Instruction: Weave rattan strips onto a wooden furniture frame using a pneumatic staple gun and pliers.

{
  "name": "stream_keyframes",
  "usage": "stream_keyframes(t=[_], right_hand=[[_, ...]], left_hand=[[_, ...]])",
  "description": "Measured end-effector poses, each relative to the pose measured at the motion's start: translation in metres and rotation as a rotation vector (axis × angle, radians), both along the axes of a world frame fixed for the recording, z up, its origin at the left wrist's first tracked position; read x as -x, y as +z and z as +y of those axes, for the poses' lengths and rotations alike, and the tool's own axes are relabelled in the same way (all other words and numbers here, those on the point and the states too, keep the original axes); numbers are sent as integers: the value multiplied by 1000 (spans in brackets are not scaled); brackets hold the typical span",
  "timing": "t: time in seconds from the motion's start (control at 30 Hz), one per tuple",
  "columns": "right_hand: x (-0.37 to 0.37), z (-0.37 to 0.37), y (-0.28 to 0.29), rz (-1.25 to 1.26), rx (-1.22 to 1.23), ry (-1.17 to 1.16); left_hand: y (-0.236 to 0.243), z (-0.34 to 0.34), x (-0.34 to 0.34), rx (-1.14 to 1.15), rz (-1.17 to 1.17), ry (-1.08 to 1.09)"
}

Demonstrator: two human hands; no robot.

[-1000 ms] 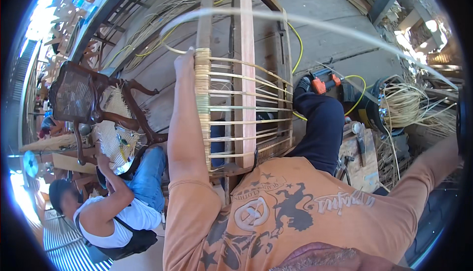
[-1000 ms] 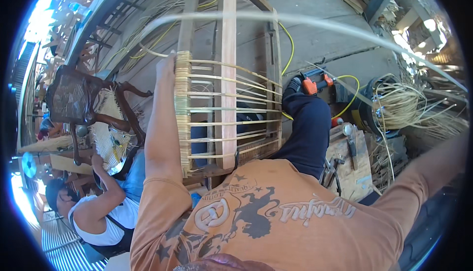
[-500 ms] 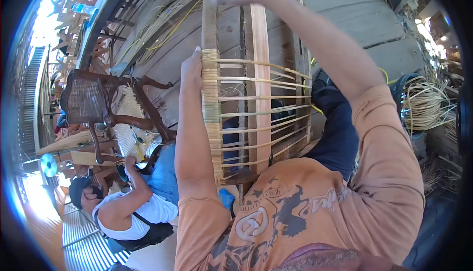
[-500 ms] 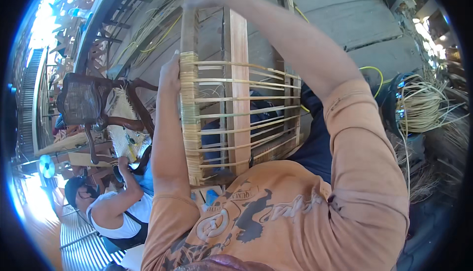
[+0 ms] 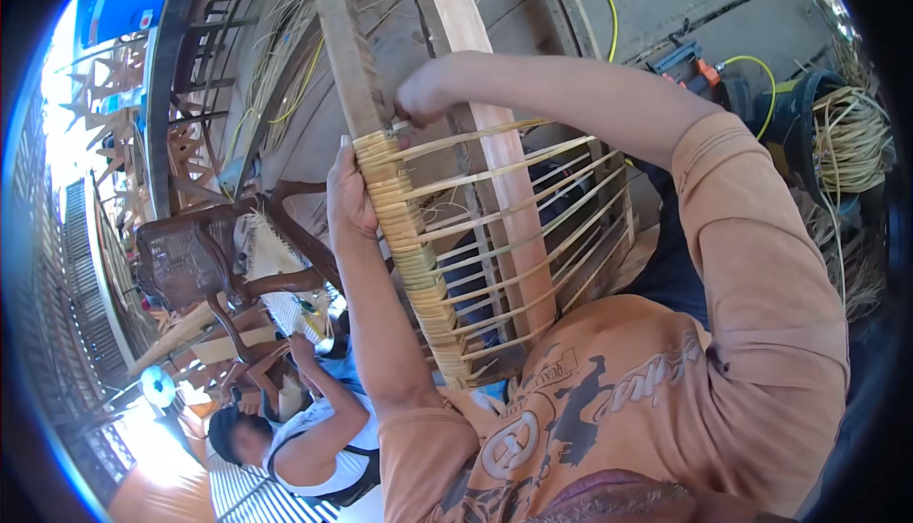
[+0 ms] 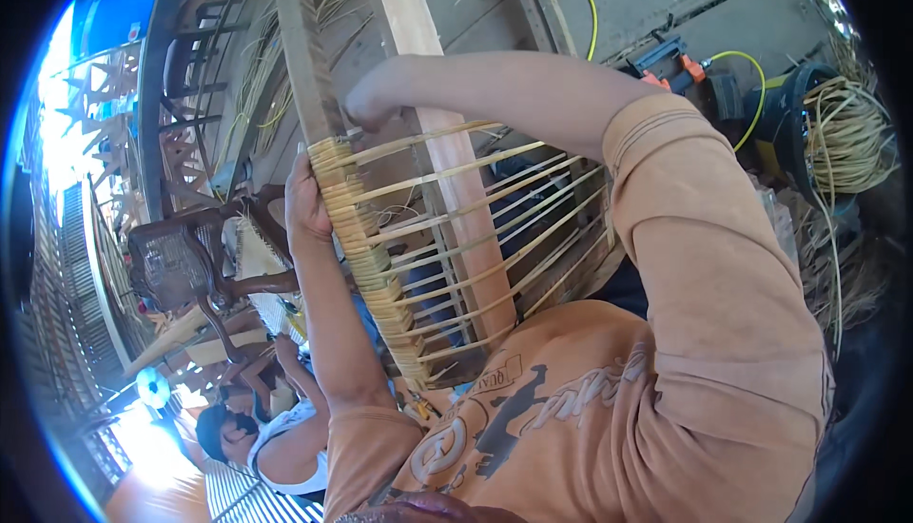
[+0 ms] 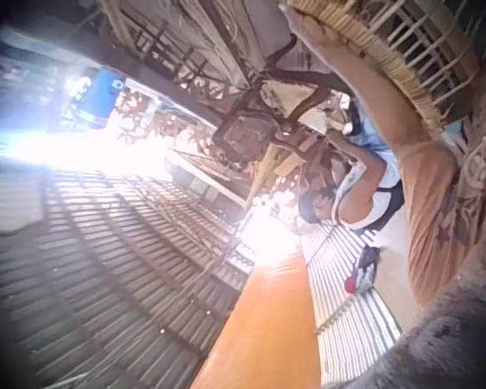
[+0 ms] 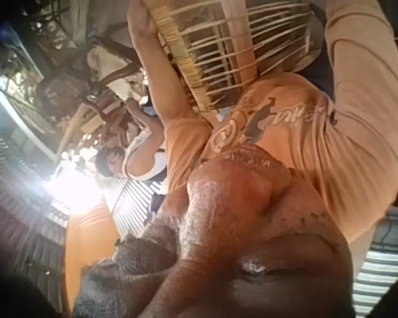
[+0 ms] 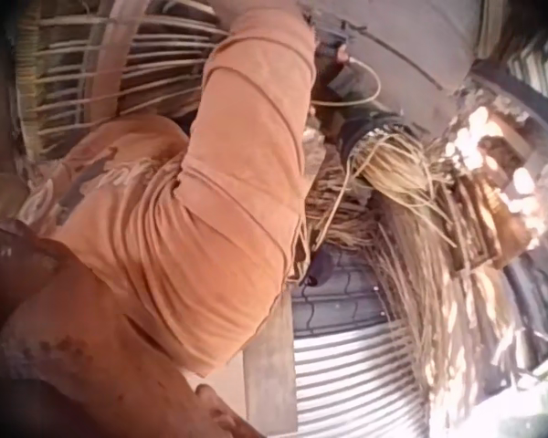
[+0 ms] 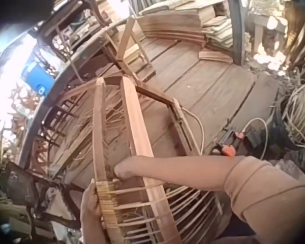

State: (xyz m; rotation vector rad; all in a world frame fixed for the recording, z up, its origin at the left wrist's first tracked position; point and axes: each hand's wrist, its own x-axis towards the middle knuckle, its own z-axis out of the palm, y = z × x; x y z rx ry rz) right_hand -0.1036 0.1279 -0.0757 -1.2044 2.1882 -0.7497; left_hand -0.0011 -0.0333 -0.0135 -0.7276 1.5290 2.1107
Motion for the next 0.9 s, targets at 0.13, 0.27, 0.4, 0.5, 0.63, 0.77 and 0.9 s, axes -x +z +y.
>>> stream_keyframes(t=[0.13,0.27,0.4,0.5,0.63,0.77,0.9], right_hand=[[3,14,25,101,87,199],[-36,41,70,378,39,-97],[-54,67,88,377,35,-169],[-43,58,54,320,325,-150],[-45,73,55,-117,439,-252],[-28,77,55,34,102,192],[-37,92,41,-145,520,52]], left_hand=[[-5,-9,-3,170,51,17],[2,11,-4,385,159,101],[14,34,-5,704,142,71],[9,19,-5,711,224,-86],[-1,9,0,691,328,-151],[-1,13,-4,632,320,-112],[0,9,-3,654,300,-113]])
